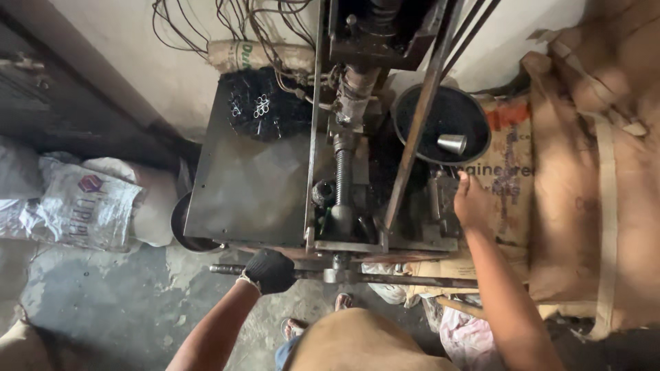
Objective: The person operates a manual press machine by placing small metal pieces into a mold, pulling a lever to activate the press, and removing the formed pieces. The person repeats this cycle multiple times, handling the metal pieces and the lever throughout.
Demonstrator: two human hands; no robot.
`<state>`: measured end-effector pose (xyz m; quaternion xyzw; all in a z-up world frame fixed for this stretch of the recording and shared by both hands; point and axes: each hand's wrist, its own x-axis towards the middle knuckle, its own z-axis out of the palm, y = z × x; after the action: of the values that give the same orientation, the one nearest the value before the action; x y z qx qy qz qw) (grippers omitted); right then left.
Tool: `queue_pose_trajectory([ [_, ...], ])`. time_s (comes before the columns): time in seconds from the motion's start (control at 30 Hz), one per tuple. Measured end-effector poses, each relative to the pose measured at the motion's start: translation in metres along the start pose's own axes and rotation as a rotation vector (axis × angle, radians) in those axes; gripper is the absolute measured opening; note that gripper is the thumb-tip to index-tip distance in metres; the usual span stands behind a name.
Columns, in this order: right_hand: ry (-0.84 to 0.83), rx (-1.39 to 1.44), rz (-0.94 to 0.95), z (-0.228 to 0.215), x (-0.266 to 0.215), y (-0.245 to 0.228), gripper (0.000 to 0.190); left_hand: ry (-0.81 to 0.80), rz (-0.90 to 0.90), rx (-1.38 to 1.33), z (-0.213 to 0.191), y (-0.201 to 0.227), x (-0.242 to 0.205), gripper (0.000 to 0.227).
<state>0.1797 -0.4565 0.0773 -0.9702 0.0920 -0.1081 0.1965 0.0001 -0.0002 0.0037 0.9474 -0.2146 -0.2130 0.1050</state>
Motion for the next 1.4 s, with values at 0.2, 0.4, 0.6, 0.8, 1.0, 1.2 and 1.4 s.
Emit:
queue_pose_trajectory([
  [0.2, 0.279, 0.174, -0.269, 0.005, 0.001, 0.002, 0.043, 0.078, 0.020, -0.131, 0.011, -0.008, 0.001, 0.023],
  [0.4, 0.064, 0.135, -0.019, 0.002, 0.003, 0.009, 0.046, 0.218, 0.095, -0.084, 0.034, -0.015, 0.004, 0.023],
  [0.6, -0.533, -0.109, 0.163, 0.008, 0.020, 0.058, 0.054, 0.217, 0.063, -0.010, 0.030, -0.011, 0.005, 0.024],
  [0.8, -0.307, 0.014, 0.150, 0.055, -0.031, 0.149, 0.034, 0.193, 0.008, 0.069, 0.022, -0.006, 0.003, 0.025],
  [1.0, 0.022, 0.323, -0.066, 0.070, -0.057, 0.163, 0.046, 0.215, 0.011, 0.013, 0.024, -0.007, 0.003, 0.025],
  [1.2, 0.009, 0.056, 0.121, 0.065, -0.048, 0.151, 0.027, 0.185, 0.008, -0.021, 0.016, -0.004, 0.000, 0.029],
  [1.4, -0.034, -0.261, 0.143, 0.058, -0.063, 0.155, 0.025, 0.021, 0.016, -0.001, 0.002, -0.054, -0.023, 0.049],
])
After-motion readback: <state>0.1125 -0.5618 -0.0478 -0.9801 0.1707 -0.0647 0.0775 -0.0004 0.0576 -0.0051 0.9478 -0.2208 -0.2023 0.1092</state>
